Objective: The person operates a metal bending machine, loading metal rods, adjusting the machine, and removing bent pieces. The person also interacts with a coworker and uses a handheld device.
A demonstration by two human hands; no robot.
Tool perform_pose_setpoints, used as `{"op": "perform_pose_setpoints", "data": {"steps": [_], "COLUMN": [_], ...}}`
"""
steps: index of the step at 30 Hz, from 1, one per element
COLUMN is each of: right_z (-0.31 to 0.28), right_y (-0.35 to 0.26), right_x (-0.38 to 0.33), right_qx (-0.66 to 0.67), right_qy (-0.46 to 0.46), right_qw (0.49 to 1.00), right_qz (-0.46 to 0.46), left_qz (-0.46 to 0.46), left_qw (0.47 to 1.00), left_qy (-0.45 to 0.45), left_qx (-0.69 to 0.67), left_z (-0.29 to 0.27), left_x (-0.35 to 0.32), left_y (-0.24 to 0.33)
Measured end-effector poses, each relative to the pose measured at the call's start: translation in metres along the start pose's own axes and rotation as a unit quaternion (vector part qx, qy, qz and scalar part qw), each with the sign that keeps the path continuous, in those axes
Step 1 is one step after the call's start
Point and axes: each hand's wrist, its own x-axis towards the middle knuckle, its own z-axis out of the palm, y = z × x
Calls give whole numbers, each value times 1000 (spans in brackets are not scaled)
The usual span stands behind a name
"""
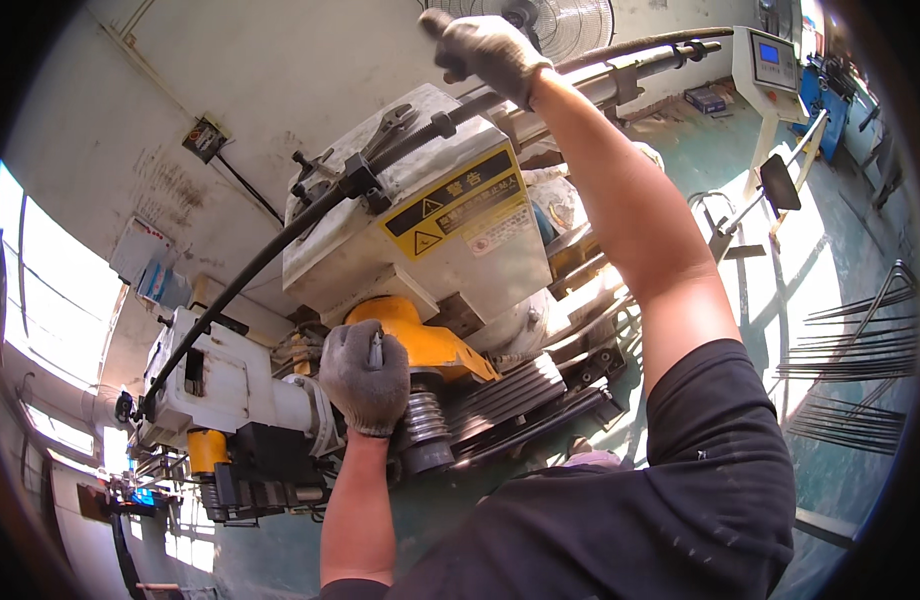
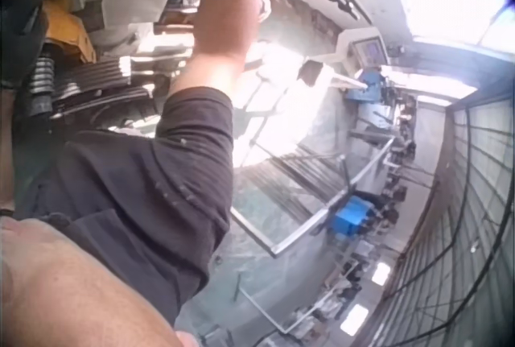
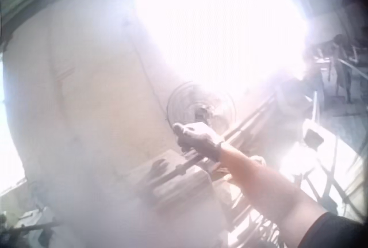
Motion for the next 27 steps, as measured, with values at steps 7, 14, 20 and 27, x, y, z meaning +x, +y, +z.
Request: {"op": "perform_pose_setpoints", "data": {"steps": [7,14,20,27], "right_z": [-9,-2,-15,-46], "right_y": [36,31,26,63], "right_x": [-2,-3,2,15], "right_qx": [12,-89,-356,-178], "right_qy": [49,-37,-110,61], "right_qw": [999,994,928,980], "right_qz": [-5,46,9,-61], "left_qz": [-1,-1,6,-25], "left_qw": [1000,999,994,998], "left_qy": [2,-45,-10,-10], "left_qx": [-5,-15,-110,65], "left_z": [1,-8,-14,14], "left_x": [3,4,67,203], "left_y": [1,0,-15,-46]}}
